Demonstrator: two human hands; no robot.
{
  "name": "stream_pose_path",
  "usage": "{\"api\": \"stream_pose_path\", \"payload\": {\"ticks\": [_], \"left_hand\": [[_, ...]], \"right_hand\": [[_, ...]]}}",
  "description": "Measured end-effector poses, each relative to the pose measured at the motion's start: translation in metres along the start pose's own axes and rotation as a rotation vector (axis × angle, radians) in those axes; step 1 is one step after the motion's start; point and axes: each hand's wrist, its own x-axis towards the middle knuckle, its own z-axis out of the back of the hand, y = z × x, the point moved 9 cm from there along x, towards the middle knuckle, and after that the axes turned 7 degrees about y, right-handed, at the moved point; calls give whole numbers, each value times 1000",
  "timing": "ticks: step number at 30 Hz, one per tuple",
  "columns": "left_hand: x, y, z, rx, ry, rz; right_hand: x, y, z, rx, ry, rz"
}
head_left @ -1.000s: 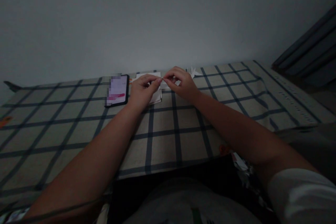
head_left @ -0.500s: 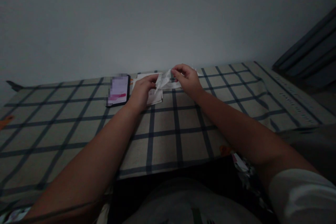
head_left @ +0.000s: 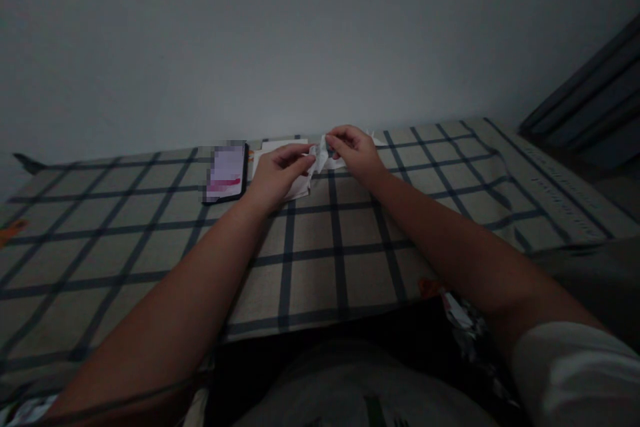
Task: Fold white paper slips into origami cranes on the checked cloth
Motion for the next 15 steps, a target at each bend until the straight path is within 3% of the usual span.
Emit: {"api": "stream_pose_path", "payload": {"ticks": [8, 15], "left_hand": [[3, 8, 4, -21, -38, 19], [2, -12, 12, 243, -90, -159]], "right_hand": [[-6, 19, -14, -290, 174, 123], [-11, 35, -22, -418, 296, 185]]}}
